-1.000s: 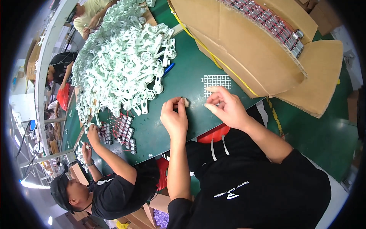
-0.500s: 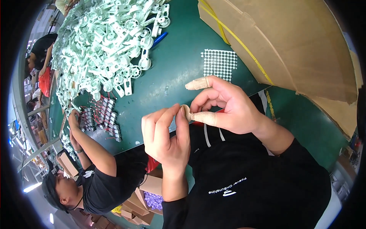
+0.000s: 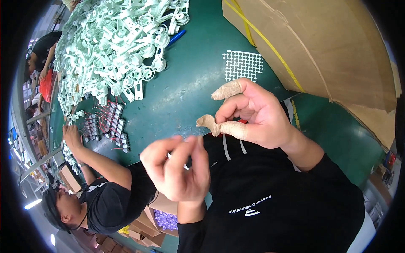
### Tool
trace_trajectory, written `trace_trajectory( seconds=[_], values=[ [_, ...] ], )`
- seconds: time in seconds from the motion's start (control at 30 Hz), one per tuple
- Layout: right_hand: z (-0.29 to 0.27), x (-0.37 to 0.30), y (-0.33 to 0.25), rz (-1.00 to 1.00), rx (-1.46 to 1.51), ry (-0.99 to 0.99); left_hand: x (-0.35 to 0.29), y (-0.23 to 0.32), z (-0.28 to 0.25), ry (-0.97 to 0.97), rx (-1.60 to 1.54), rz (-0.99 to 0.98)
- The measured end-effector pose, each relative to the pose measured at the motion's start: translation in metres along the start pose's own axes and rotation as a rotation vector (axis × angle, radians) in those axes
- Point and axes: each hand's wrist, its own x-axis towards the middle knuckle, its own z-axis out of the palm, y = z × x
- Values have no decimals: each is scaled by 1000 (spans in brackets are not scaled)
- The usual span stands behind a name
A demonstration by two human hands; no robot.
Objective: The person assembles electronic components into white plastic housings by hand at an industrial workstation.
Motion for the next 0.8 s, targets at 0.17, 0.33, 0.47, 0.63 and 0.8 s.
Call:
trace_trajectory(
  seconds=[0.17,0.33,0.47,0.63,0.8],
  values=[
    [2,-1,-6,-33,-9,-72,5,7,0,-168,-143,-130],
    [2,-3,-7,-48,58,-164,3,4,-4,-244,-500,-376],
    [7,-7,-11,-161,-317,-98,5,13,-7,-261,-224,-219],
    [12,-7,-19,-268,-575,-67,4,13,-5,-224,-114,-104],
    [8,-9,-11,-244,-444,-100,-2,0,-4,-228,-539,-365]
  ],
)
